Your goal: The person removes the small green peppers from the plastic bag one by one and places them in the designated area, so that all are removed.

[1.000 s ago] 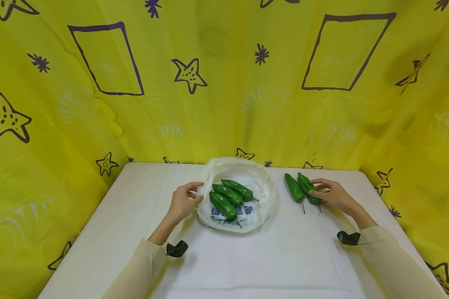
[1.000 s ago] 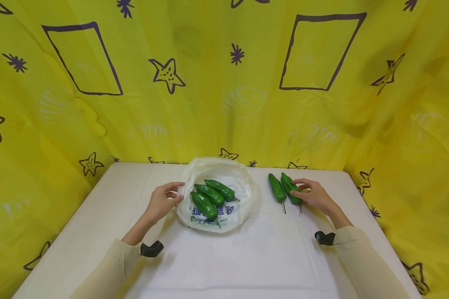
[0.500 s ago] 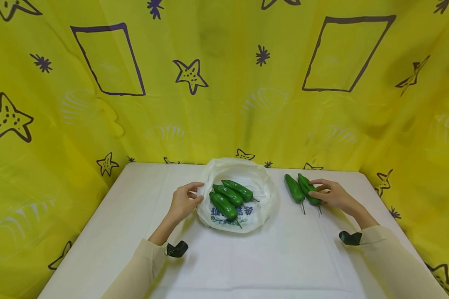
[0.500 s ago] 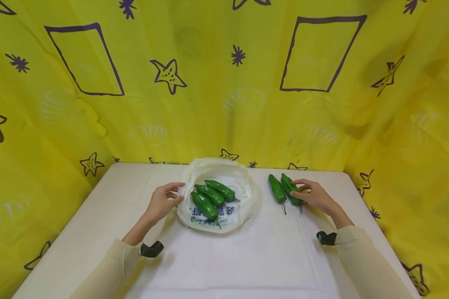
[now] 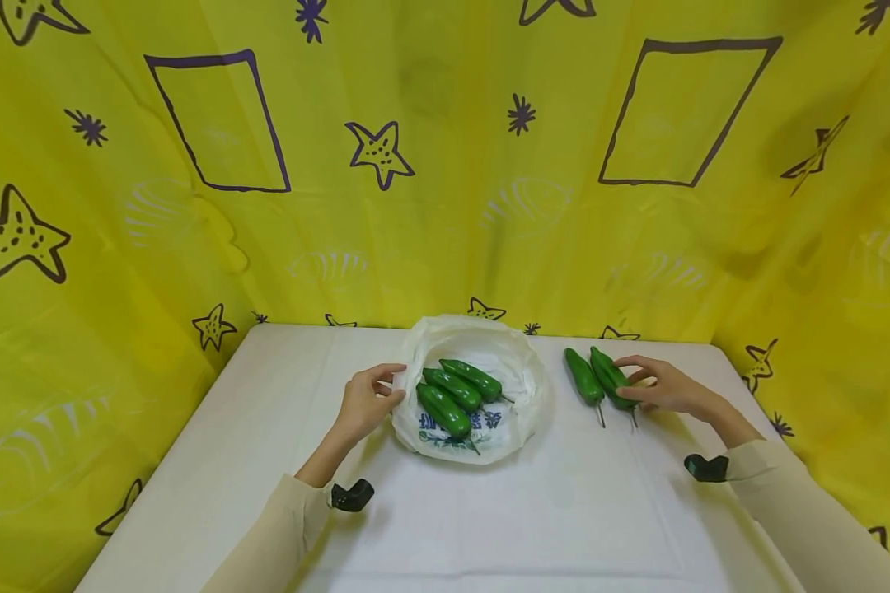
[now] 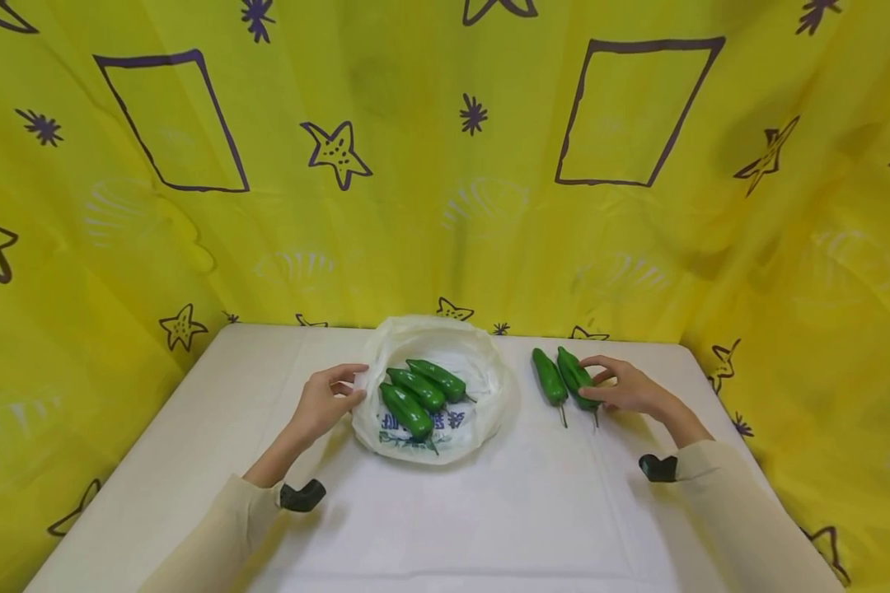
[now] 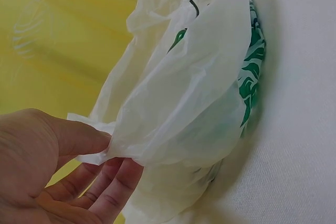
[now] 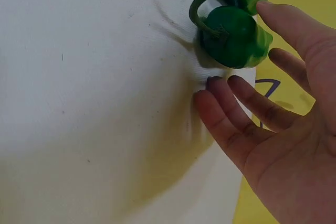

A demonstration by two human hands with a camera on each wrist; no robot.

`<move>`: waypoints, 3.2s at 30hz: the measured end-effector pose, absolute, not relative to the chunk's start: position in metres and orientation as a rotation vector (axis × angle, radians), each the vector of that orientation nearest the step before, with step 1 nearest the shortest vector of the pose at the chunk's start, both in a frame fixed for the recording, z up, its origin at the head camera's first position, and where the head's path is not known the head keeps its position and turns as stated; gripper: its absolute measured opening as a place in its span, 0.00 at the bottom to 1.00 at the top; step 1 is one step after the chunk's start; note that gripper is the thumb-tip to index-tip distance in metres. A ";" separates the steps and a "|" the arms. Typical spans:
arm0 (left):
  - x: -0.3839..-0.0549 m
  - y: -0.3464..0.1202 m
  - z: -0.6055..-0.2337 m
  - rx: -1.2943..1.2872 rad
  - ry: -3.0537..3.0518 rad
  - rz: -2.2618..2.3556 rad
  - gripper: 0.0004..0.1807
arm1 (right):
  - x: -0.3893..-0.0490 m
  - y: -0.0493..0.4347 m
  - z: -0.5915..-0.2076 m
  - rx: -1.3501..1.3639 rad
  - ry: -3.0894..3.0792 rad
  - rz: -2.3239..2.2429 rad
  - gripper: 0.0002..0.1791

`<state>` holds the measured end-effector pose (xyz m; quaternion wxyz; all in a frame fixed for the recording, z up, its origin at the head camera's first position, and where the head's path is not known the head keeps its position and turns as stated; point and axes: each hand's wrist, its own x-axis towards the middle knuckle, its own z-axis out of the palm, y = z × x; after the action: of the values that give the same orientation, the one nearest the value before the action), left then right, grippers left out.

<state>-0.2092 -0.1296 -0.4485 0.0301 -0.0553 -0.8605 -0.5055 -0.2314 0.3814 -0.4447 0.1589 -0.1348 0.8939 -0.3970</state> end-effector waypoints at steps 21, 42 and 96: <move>-0.210 -0.129 -0.450 -0.178 -2.651 -1.548 0.22 | -0.224 0.374 -0.408 -0.545 2.726 -0.842 0.39; -0.208 -0.127 -0.448 -0.142 -2.655 -1.550 0.22 | -0.221 0.335 -0.379 -0.685 2.867 -0.923 0.39; -0.209 -0.127 -0.448 -0.169 -2.653 -1.579 0.23 | -0.271 0.197 -0.363 -0.996 2.504 -0.974 0.37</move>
<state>-0.2086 -0.1269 -0.4484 0.0248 -0.0546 -0.8578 -0.5105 -0.2713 0.1970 -0.3626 0.1377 -0.3443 0.8655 -0.3368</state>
